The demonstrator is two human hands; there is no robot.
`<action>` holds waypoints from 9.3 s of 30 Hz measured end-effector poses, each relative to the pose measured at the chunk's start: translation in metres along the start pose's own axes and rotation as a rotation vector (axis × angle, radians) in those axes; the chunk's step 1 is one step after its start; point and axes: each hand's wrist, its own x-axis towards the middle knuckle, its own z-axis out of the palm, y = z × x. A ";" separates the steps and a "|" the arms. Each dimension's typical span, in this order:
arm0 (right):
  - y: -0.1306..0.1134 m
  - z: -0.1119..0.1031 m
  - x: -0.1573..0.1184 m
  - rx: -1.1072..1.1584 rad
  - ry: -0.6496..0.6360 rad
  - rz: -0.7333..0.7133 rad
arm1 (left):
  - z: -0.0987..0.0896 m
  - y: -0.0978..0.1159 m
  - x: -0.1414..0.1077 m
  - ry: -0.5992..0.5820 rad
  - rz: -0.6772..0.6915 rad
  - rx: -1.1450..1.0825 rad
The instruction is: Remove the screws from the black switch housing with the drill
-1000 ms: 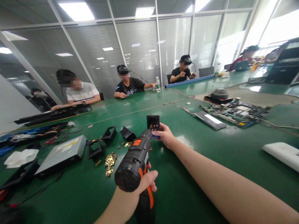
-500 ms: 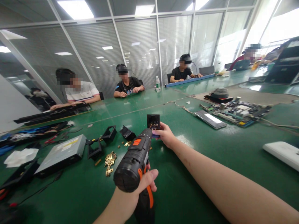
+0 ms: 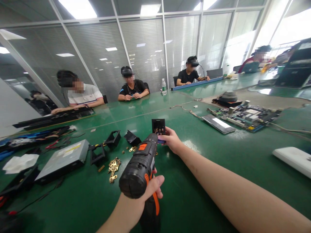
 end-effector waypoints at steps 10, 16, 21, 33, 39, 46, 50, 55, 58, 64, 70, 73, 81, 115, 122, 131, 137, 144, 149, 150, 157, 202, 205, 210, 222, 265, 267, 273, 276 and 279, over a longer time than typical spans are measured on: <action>0.004 -0.002 0.003 0.003 -0.002 -0.014 | 0.003 0.001 -0.001 0.028 -0.009 -0.029; 0.002 -0.002 0.001 0.018 -0.004 -0.026 | 0.003 0.000 -0.001 0.021 -0.022 -0.039; 0.001 -0.001 0.000 -0.002 0.011 -0.005 | 0.004 0.003 -0.001 0.011 0.005 -0.013; -0.002 0.001 -0.002 0.030 -0.025 -0.037 | -0.001 -0.008 0.002 0.019 -0.028 -0.010; 0.000 -0.001 -0.001 0.044 -0.043 -0.040 | -0.002 -0.008 0.001 0.007 -0.022 0.003; 0.002 -0.002 0.000 0.089 -0.014 -0.021 | -0.004 -0.014 0.005 0.028 -0.053 -0.005; 0.002 -0.001 0.001 0.107 -0.034 -0.042 | -0.005 -0.014 0.005 -0.002 -0.031 0.005; 0.002 -0.001 0.001 0.120 -0.030 -0.033 | -0.002 -0.003 0.000 -0.003 -0.028 -0.042; 0.004 -0.002 0.002 0.122 -0.024 -0.035 | -0.001 0.000 -0.001 -0.014 -0.030 -0.035; 0.006 -0.005 0.003 0.108 -0.031 -0.018 | -0.002 -0.002 0.002 -0.023 -0.045 -0.054; 0.006 -0.003 0.002 0.134 -0.034 -0.010 | -0.002 -0.003 0.000 -0.024 -0.040 -0.034; 0.005 -0.002 0.001 0.121 -0.019 0.018 | -0.001 -0.003 0.000 -0.010 -0.022 -0.044; 0.001 0.000 0.001 0.148 -0.040 -0.028 | 0.000 -0.003 0.000 -0.009 -0.038 -0.029; 0.003 -0.003 0.003 0.153 -0.031 0.016 | -0.003 -0.011 0.008 -0.024 -0.029 -0.005; 0.002 -0.003 0.003 0.147 -0.039 0.019 | 0.000 -0.006 0.003 0.003 -0.026 0.014; 0.001 -0.002 0.002 0.122 -0.038 0.015 | 0.005 0.004 -0.004 0.014 0.012 -0.004; 0.000 0.000 0.002 0.102 -0.043 -0.004 | 0.002 -0.004 -0.003 0.013 -0.005 0.009; 0.000 0.002 0.004 0.098 -0.014 -0.020 | 0.000 -0.005 -0.002 0.010 0.003 0.014; -0.001 0.001 0.006 0.084 -0.011 -0.016 | 0.001 -0.004 -0.002 0.004 -0.005 0.009; -0.001 0.001 0.006 0.083 -0.011 -0.015 | 0.001 -0.004 -0.002 0.003 -0.009 0.012; 0.000 -0.001 0.006 0.092 -0.011 -0.003 | 0.001 -0.001 -0.002 0.002 -0.015 0.017; -0.010 0.006 0.001 -0.073 0.066 -0.015 | 0.003 0.002 -0.001 0.003 -0.004 0.007; -0.011 0.006 0.001 -0.078 0.066 -0.004 | 0.003 0.003 -0.001 0.002 -0.013 0.003; -0.012 0.006 0.000 -0.088 0.070 -0.020 | 0.005 0.005 -0.003 0.012 -0.012 0.020; -0.010 0.005 0.000 -0.086 0.079 -0.016 | 0.003 0.003 -0.002 -0.001 -0.010 -0.011; -0.009 0.007 0.001 -0.082 0.068 -0.032 | -0.003 -0.011 0.001 0.195 0.072 0.172; -0.008 0.007 0.001 -0.079 0.062 -0.038 | -0.003 -0.011 0.001 0.218 0.056 0.173; -0.007 0.006 0.001 -0.075 0.055 -0.030 | 0.000 -0.007 0.000 0.177 0.084 0.120; -0.008 0.007 0.001 -0.073 0.054 -0.022 | 0.000 -0.005 0.000 0.164 0.080 0.127; -0.009 0.008 0.000 -0.079 0.060 -0.012 | 0.000 -0.005 0.001 0.152 0.068 0.124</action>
